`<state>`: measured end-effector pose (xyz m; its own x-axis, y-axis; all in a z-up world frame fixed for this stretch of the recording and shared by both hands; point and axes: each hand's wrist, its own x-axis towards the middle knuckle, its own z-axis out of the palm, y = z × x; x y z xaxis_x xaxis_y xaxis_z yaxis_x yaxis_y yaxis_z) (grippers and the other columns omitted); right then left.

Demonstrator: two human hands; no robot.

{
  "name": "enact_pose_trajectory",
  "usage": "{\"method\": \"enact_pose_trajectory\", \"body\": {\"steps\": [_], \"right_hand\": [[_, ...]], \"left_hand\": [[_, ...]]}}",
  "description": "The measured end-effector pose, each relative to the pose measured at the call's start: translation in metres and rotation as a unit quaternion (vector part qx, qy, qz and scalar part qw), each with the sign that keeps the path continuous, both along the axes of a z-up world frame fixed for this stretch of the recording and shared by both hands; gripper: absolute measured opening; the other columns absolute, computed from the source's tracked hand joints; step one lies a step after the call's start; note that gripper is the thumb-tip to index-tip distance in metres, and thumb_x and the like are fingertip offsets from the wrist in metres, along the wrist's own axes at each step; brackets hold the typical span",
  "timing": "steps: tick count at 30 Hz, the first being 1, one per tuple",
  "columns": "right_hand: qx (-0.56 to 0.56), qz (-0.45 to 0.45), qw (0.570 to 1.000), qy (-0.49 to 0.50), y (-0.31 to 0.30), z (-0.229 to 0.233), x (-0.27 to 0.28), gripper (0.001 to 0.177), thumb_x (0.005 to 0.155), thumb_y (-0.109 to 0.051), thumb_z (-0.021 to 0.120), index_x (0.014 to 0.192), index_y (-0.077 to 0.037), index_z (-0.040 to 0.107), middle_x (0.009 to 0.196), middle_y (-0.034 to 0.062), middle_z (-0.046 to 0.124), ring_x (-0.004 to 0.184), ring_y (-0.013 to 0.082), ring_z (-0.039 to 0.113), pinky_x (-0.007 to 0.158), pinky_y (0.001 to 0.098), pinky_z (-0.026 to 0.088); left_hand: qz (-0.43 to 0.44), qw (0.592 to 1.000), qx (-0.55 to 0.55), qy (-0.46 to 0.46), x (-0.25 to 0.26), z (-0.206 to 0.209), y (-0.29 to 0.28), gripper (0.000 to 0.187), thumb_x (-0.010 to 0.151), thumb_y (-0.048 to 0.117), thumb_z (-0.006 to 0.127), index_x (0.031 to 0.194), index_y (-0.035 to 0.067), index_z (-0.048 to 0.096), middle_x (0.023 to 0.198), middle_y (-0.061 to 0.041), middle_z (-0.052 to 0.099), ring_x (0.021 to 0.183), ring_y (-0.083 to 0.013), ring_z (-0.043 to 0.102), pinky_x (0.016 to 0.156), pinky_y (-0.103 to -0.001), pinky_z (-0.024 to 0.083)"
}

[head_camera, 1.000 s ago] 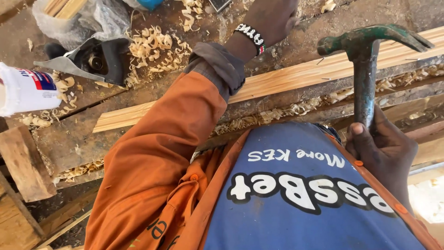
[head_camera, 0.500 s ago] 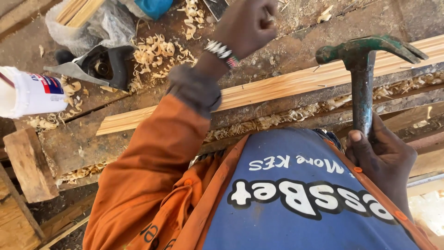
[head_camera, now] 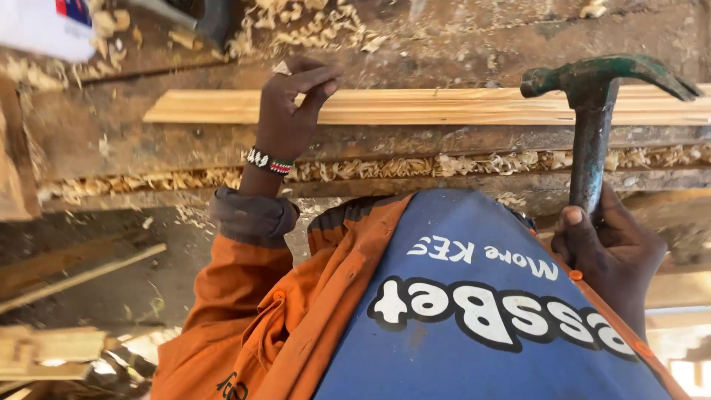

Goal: Hammering small nails into a wooden strip and then applying a white adhesive or primer to a wooden surface.

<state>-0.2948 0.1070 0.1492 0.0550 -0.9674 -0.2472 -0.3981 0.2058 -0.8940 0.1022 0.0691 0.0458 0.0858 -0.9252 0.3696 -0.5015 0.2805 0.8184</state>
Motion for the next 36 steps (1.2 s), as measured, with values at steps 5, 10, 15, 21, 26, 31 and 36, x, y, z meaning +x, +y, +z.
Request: {"method": "enact_pose_trajectory", "body": {"steps": [5, 10, 15, 21, 26, 31, 36], "right_hand": [[0.005, 0.051, 0.999, 0.006, 0.010, 0.005, 0.018, 0.025, 0.113, -0.023, 0.059, 0.102, -0.001, 0.057, 0.076, 0.0040, 0.048, 0.056, 0.0103, 0.044, 0.051, 0.0240, 0.037], [-0.009, 0.090, 0.996, -0.011, 0.016, 0.009, 0.038, 0.035, 0.109, -0.020, 0.057, 0.131, 0.007, 0.058, 0.074, 0.0055, 0.048, 0.051, 0.0097, 0.043, 0.043, 0.0237, 0.036], [-0.039, 0.131, 0.991, 0.004, 0.020, 0.004, 0.048, 0.028, 0.110, -0.021, 0.058, 0.119, 0.006, 0.061, 0.071, 0.0051, 0.052, 0.048, 0.0087, 0.043, 0.042, 0.0222, 0.034], [-0.048, 0.167, 0.985, 0.021, 0.024, 0.004, 0.059, 0.031, 0.109, -0.016, 0.056, 0.126, 0.009, 0.059, 0.067, 0.0058, 0.050, 0.047, 0.0093, 0.043, 0.042, 0.0230, 0.035], [-0.019, 0.152, 0.988, 0.022, 0.026, 0.003, 0.069, 0.049, 0.105, -0.014, 0.057, 0.148, 0.008, 0.053, 0.071, 0.0080, 0.050, 0.048, 0.0114, 0.043, 0.042, 0.0243, 0.035], [-0.028, 0.198, 0.980, 0.017, 0.027, 0.009, 0.085, 0.030, 0.109, -0.021, 0.055, 0.121, 0.006, 0.061, 0.071, 0.0045, 0.052, 0.047, 0.0077, 0.043, 0.043, 0.0216, 0.038], [-0.092, 0.251, 0.964, -0.008, 0.020, -0.016, 0.085, 0.060, 0.109, -0.018, 0.053, 0.160, 0.008, 0.034, 0.076, 0.0113, 0.057, 0.048, 0.0117, 0.049, 0.042, 0.0239, 0.046]], "left_hand": [[-0.027, 0.999, -0.022, 0.008, 0.002, -0.029, 0.005, 0.021, 0.106, 0.015, 0.066, 0.117, 0.000, 0.076, 0.114, -0.016, 0.070, 0.110, -0.0328, 0.068, 0.083, -0.043, 0.056], [-0.114, 0.990, -0.061, 0.054, 0.004, -0.030, 0.003, 0.009, 0.104, 0.003, 0.066, 0.110, -0.002, 0.071, 0.105, -0.013, 0.068, 0.096, -0.0276, 0.070, 0.080, -0.036, 0.062], [-0.149, 0.984, -0.103, 0.001, 0.014, -0.031, 0.002, 0.013, 0.107, -0.002, 0.062, 0.104, -0.004, 0.074, 0.102, -0.015, 0.067, 0.091, -0.0292, 0.064, 0.082, -0.044, 0.054], [-0.168, 0.977, -0.116, -0.064, 0.025, -0.035, 0.007, 0.016, 0.101, -0.011, 0.061, 0.104, -0.004, 0.075, 0.100, -0.015, 0.069, 0.079, -0.0285, 0.065, 0.081, -0.043, 0.048], [-0.114, 0.977, -0.135, -0.117, 0.031, -0.040, 0.012, 0.021, 0.096, -0.009, 0.061, 0.098, 0.003, 0.077, 0.102, -0.008, 0.072, 0.088, -0.0297, 0.059, 0.083, -0.047, 0.042], [-0.128, 0.975, -0.157, -0.088, 0.029, -0.039, 0.014, 0.018, 0.100, -0.010, 0.058, 0.097, -0.006, 0.075, 0.104, -0.012, 0.073, 0.083, -0.0273, 0.072, 0.071, -0.040, 0.057], [-0.092, 0.969, -0.184, -0.137, 0.026, -0.049, 0.014, 0.014, 0.102, -0.001, 0.063, 0.098, 0.001, 0.077, 0.104, -0.006, 0.074, 0.083, -0.0257, 0.067, 0.067, -0.041, 0.052]]}}
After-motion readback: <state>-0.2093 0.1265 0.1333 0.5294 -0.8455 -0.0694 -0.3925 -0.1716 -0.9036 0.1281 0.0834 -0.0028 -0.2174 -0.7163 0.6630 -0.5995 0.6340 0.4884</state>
